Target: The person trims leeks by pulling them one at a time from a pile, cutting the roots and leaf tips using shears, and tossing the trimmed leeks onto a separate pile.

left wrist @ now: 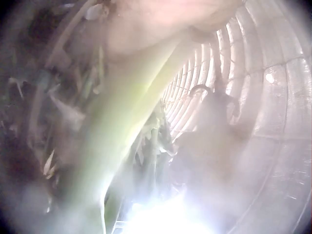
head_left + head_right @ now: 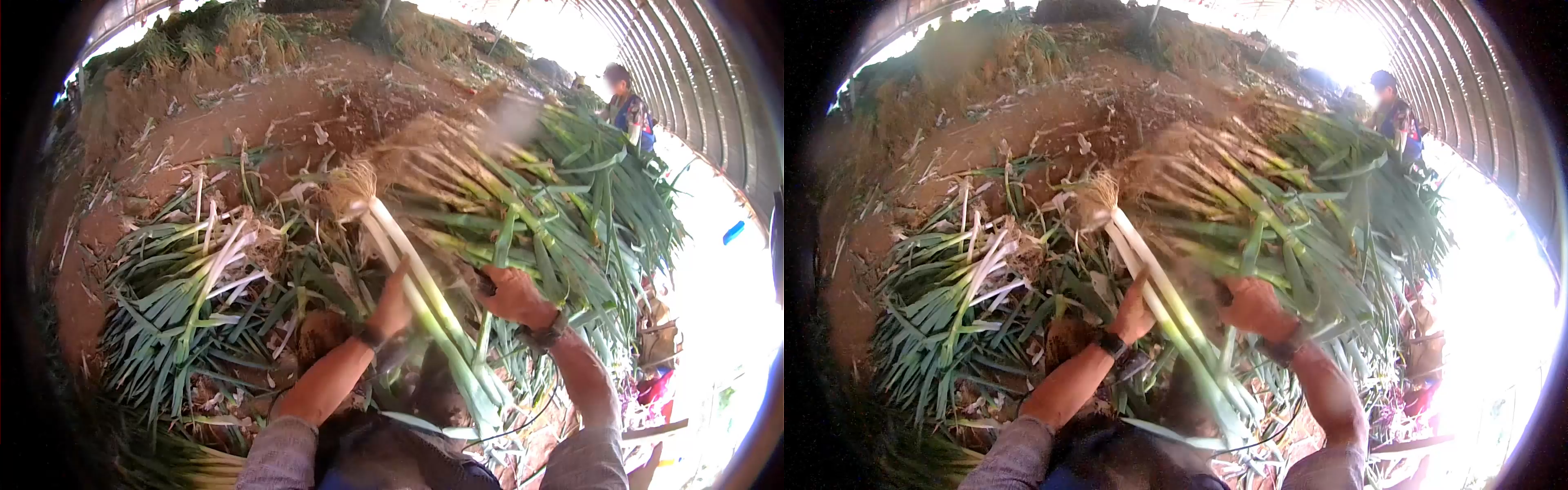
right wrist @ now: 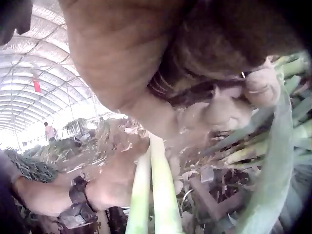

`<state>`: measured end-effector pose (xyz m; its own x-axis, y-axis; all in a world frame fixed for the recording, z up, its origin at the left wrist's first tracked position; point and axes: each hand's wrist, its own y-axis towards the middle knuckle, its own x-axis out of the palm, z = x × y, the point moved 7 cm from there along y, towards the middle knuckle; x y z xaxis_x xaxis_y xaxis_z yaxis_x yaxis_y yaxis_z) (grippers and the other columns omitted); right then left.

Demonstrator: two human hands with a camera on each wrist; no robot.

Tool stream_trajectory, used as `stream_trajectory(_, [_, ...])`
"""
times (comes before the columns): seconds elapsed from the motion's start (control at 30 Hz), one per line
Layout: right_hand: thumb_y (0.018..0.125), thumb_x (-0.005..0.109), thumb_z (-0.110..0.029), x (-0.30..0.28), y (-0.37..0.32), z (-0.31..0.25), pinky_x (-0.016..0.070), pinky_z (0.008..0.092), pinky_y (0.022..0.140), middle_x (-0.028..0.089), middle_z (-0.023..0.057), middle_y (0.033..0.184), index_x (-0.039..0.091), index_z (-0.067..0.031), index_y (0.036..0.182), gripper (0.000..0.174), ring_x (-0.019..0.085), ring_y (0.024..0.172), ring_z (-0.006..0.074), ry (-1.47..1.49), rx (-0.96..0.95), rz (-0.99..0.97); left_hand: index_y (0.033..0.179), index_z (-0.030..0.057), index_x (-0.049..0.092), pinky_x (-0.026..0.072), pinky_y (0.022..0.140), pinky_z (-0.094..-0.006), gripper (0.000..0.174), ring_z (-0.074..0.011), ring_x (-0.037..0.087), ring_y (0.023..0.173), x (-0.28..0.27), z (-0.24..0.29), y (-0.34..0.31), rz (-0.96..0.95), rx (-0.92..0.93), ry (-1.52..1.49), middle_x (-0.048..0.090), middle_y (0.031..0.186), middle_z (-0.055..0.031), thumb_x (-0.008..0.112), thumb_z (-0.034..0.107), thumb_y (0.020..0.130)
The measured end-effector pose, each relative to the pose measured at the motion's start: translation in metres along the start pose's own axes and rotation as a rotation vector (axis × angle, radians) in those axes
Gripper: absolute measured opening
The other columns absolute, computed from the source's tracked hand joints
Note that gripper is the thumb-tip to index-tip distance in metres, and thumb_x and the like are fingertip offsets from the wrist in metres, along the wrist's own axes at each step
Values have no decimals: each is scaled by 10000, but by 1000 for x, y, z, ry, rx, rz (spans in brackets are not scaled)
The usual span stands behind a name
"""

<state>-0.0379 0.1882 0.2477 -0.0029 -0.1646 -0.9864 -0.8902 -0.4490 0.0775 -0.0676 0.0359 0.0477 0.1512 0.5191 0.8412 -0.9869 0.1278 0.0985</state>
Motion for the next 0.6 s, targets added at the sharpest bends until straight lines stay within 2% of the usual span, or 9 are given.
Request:
stream_trajectory(0.1, [798,672,-303,6,-26,9,478,488,675,657,199,793,634,-51,905,277,634,759,401,76,54,-230,1305,43,448,508,887,-350,367,-185,594,926,2,9,-4,128,-193,-325,587,1004,-77,581,125,973])
stream_trajectory(0.13, [799,671,-303,9,-39,11,473,485,667,651,199,780,629,-50,896,275,628,744,402,62,57,-271,1191,55,512,524,798,-361,260,-180,586,870,5,19,-7,295,-169,-262,568,944,-63,582,189,979])
stream_trajectory(0.17, [799,670,-303,14,-52,14,468,482,659,645,199,768,624,-49,886,273,621,730,403,45,58,-310,1011,93,550,526,700,-353,270,-194,592,797,-28,13,6,298,37,95,579,875,-55,617,349,957])
stream_trajectory(0.23, [802,668,-301,18,-87,22,462,480,646,633,192,731,622,-51,880,266,610,701,404,88,96,-275,1002,94,571,534,673,-340,285,-198,599,750,-6,35,-1,347,-107,-213,583,813,-42,705,322,896])
stream_trajectory(0.33, [797,674,-297,26,-134,36,458,478,640,629,189,709,621,-49,870,263,605,688,406,114,217,-407,1011,89,566,540,677,-340,308,-198,594,706,-25,48,19,343,13,-236,588,802,-39,728,313,875])
stream_trajectory(0.4, [844,606,-299,30,-161,48,486,506,717,673,184,807,673,-98,990,257,640,776,412,51,261,-444,999,91,558,532,694,-408,348,-197,585,744,-23,64,28,304,17,-238,577,811,-33,716,376,875])
stream_trajectory(0.5, [854,597,-303,32,-184,68,485,509,703,668,188,790,677,-74,926,253,633,741,417,53,436,-436,960,98,537,521,713,-444,383,-201,570,804,-9,115,33,280,139,-151,563,845,-37,689,440,880])
stream_trajectory(0.53, [776,668,-256,35,-188,77,454,489,643,628,193,724,634,-54,883,231,606,711,408,98,430,-375,944,95,529,514,729,-434,380,-193,555,782,-5,136,38,252,172,-112,548,822,-32,661,449,898])
stream_trajectory(0.6, [776,663,-254,32,-184,72,453,491,643,624,195,719,636,-57,869,219,602,712,411,120,434,-302,936,90,515,499,755,-426,397,-183,533,758,7,179,39,204,257,-64,528,803,-27,629,470,916])
